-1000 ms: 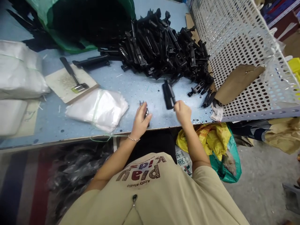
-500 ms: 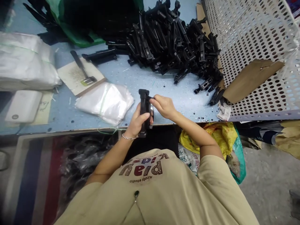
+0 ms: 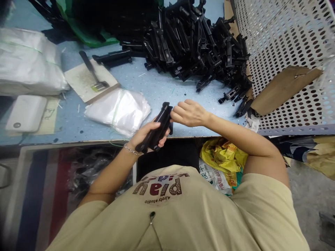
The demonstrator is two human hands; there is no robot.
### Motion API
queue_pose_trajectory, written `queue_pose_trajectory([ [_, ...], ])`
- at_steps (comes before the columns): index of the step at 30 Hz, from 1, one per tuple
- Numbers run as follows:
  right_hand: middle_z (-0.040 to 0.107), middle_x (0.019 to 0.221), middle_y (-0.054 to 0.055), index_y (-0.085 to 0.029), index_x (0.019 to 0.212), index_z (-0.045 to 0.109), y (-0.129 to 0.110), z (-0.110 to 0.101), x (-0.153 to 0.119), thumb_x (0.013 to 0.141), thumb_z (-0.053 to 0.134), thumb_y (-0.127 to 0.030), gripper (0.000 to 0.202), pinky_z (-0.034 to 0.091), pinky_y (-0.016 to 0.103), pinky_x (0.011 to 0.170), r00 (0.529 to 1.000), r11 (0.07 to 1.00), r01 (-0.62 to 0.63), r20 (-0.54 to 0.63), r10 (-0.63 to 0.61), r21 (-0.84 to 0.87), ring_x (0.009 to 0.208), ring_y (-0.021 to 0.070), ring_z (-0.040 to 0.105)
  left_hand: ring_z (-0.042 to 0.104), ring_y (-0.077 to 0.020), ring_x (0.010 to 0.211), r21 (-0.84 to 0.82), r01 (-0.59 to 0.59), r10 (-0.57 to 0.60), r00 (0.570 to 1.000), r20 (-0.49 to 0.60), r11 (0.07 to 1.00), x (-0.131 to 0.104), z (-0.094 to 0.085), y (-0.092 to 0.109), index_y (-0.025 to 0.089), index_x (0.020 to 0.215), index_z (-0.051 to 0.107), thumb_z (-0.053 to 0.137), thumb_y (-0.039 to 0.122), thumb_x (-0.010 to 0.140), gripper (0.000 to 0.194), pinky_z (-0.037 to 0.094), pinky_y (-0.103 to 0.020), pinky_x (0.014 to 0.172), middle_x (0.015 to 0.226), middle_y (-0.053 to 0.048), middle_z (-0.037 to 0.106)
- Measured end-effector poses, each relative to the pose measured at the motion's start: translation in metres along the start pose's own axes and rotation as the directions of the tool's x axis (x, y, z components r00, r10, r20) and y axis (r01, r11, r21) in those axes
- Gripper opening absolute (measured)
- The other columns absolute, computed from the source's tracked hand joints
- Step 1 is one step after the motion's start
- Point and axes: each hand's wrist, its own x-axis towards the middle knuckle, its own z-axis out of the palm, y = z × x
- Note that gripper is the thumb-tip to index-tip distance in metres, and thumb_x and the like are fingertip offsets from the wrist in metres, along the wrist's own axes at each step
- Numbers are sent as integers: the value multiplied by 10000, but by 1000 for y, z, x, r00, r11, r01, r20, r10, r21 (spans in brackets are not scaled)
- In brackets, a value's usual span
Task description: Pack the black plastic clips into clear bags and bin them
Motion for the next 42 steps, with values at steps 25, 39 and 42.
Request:
queue_pose_trajectory([
  [25, 494, 656, -17, -234, 825, 519, -22, 27, 2, 1059, 238, -760, 640, 367, 277, 531, 960, 917, -242, -62, 274, 318, 579, 152, 454, 655, -152, 532, 250, -275, 333, 914, -233, 928, 6, 0, -17, 349, 1675, 301, 760, 412, 885, 915, 541, -280, 504, 864, -7, 688],
  [39, 639, 782, 55, -181, 910, 643, -34, 61, -26, 1104, 142, -672, 728, 354, 315, 606, 982, 951, 137, -89, -167, -279, 686, 181, 542, 686, -154, 688, 105, -373, 386, 871, -303, 922, 22, -15, -11, 247, 1531, 464, 697, 394, 897, 691, 581, -264, 656, 818, 5, 699],
  [42, 589, 705, 25, -198, 824, 622, -50, 79, -30, 1135, 243, -588, 627, 332, 315, 586, 965, 911, 221, -59, -257, -349, 646, 173, 512, 669, -147, 700, 128, -392, 412, 859, -303, 911, 25, -10, -13, 242, 1420, 566, 697, 367, 900, 550, 575, -262, 680, 810, 3, 688],
])
